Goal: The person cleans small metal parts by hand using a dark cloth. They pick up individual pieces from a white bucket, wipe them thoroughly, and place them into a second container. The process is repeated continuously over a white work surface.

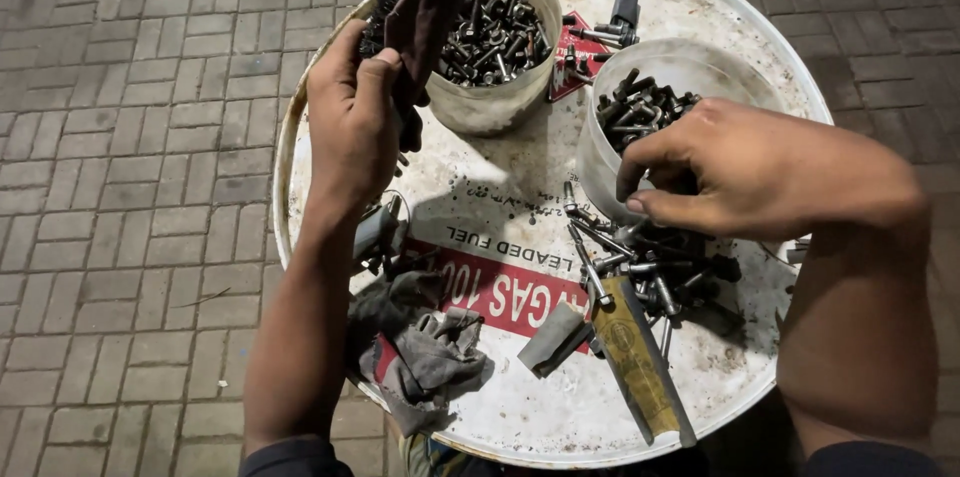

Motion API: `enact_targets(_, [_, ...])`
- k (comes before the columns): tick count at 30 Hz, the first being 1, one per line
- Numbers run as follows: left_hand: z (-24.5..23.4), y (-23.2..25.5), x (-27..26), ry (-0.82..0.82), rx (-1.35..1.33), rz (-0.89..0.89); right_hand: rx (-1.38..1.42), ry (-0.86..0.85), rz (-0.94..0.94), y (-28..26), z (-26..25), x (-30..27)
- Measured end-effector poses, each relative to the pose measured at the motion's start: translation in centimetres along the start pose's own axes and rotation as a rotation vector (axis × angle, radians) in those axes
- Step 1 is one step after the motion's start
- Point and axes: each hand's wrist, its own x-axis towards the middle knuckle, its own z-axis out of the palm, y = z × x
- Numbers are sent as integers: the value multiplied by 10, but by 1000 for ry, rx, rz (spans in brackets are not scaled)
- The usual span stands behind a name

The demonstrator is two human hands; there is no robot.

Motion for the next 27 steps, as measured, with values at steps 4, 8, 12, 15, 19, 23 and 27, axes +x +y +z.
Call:
enact_targets(4, [-1,4,1,38,3,12,27,-65,112,-14,-5,5])
enact_targets(8, [-3,3,0,36,-32,34,78,37,-9,-9,-1,9])
enact_targets(12, [-3,4,0,38,-47,27,84,10,48,-26,-10,7])
enact_targets(15, [-5,1,2,37,-25,47,80,-24,103,-34,-15,8])
enact_targets(19, [-4,2,2,25,-27,34,100,-5,131,-36,-15,10])
enact_targets(23, [-2,4,0,38,12,21,123,15,100,-28,-8,18])
enact_targets(27, [0,-1,-1,13,-43,-24,169,115,65,-29,-5,24])
